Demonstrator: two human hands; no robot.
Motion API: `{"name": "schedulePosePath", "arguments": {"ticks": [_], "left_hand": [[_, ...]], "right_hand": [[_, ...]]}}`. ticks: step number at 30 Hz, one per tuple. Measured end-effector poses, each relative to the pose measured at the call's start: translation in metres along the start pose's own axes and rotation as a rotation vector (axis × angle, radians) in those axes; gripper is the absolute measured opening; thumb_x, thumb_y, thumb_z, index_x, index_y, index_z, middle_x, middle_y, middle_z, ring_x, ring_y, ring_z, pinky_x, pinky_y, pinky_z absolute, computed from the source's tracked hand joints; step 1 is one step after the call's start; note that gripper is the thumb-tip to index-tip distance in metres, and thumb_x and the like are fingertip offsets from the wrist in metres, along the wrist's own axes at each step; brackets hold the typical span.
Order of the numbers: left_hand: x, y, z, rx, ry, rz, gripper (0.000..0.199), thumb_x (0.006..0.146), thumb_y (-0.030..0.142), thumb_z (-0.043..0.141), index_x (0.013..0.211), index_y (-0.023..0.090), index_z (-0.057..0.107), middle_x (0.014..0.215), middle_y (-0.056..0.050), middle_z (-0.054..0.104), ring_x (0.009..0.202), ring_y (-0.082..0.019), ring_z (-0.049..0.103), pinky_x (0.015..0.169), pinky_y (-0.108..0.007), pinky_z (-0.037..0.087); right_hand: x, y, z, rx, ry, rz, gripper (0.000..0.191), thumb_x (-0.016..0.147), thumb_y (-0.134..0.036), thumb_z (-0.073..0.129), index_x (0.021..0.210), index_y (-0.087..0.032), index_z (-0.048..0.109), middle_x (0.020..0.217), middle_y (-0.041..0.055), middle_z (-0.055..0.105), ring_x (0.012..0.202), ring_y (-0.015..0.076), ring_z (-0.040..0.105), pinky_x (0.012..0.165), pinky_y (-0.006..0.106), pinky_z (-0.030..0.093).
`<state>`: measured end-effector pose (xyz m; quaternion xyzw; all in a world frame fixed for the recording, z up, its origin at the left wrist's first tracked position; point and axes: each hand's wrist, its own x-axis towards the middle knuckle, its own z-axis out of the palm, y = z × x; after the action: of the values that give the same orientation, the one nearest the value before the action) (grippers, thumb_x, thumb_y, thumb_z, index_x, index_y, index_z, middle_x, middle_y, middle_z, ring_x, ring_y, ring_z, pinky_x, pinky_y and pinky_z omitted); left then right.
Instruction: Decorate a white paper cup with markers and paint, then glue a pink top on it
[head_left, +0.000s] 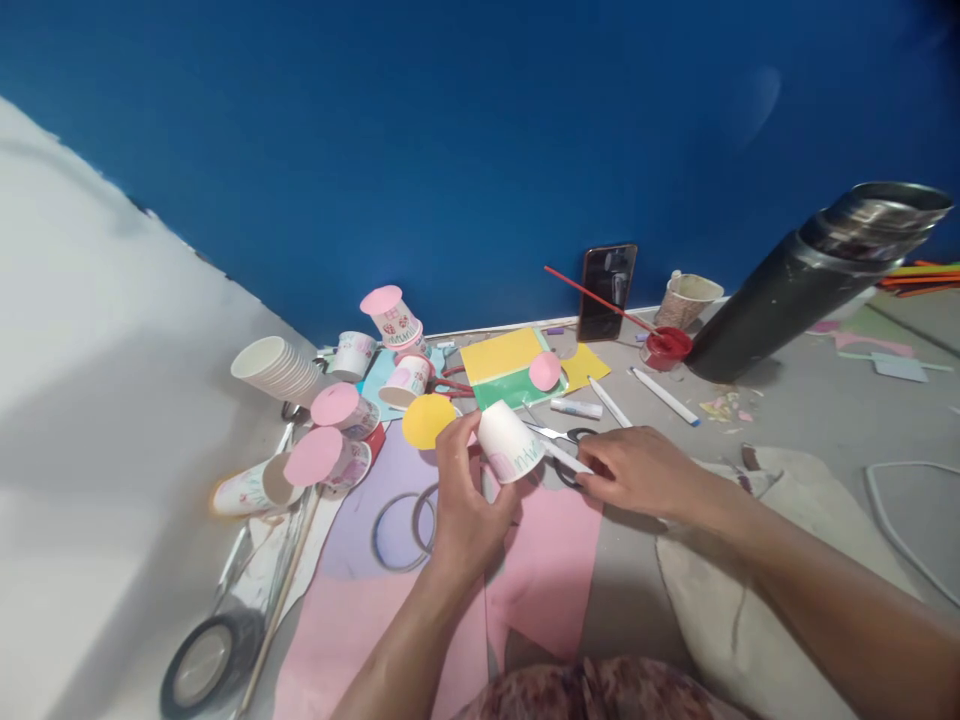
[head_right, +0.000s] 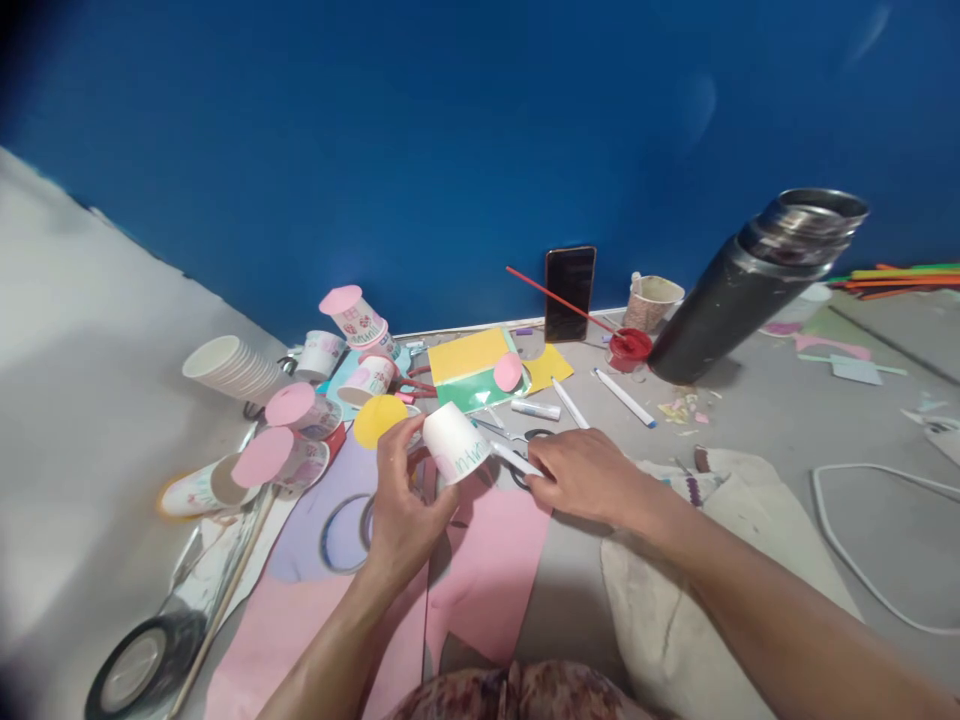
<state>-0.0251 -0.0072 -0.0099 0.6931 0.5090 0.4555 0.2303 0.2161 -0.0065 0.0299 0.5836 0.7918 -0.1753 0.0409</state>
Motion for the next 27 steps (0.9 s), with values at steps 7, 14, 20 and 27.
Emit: {"name": "schedulePosePath", "arguments": {"ticks": [7,14,20,27], "left_hand": [[0.001,0.003,0.0,-0.043,-0.002,-0.059,0.07,0.08,0.016,0.073,0.146,0.027,0.05,0.145,-0.013,0.052,0.135,-0.03,0.059,0.102,-0.043,0.062],[0.001,0.003,0.001,-0.047,0.014,-0.064,0.069,0.08,0.018,0.074,0.144,0.027,0.051,0.145,-0.013,0.051,0.136,-0.03,0.058,0.101,-0.043,0.063],[0.001,0.004,0.001,-0.061,0.011,-0.088,0.07,0.079,0.017,0.074,0.144,0.028,0.052,0.145,-0.012,0.051,0.133,-0.029,0.06,0.094,-0.039,0.066],[0.002,0.004,-0.002,-0.044,-0.035,-0.079,0.072,0.079,0.017,0.074,0.146,0.029,0.05,0.144,-0.011,0.051,0.129,-0.028,0.062,0.097,-0.041,0.064]], "right_hand": [[0.004,0.001,0.002,0.051,0.042,0.038,0.023,0.097,-0.033,0.055,0.108,-0.024,0.073,0.098,0.0069,0.084,0.092,0.0279,0.077,0.068,0.033,0.035],[0.006,0.003,0.005,0.068,0.03,0.032,0.04,0.096,-0.031,0.053,0.132,-0.023,0.069,0.106,0.0101,0.084,0.1,0.0313,0.078,0.072,0.034,0.039],[0.007,0.005,0.005,0.067,0.004,0.029,0.033,0.096,-0.035,0.057,0.123,-0.025,0.073,0.103,0.0094,0.085,0.098,0.0306,0.078,0.069,0.033,0.038],[0.004,0.031,-0.018,0.015,0.066,0.188,0.029,0.098,-0.049,0.062,0.09,-0.025,0.076,0.089,0.0065,0.082,0.088,0.0271,0.076,0.065,0.031,0.034]]}}
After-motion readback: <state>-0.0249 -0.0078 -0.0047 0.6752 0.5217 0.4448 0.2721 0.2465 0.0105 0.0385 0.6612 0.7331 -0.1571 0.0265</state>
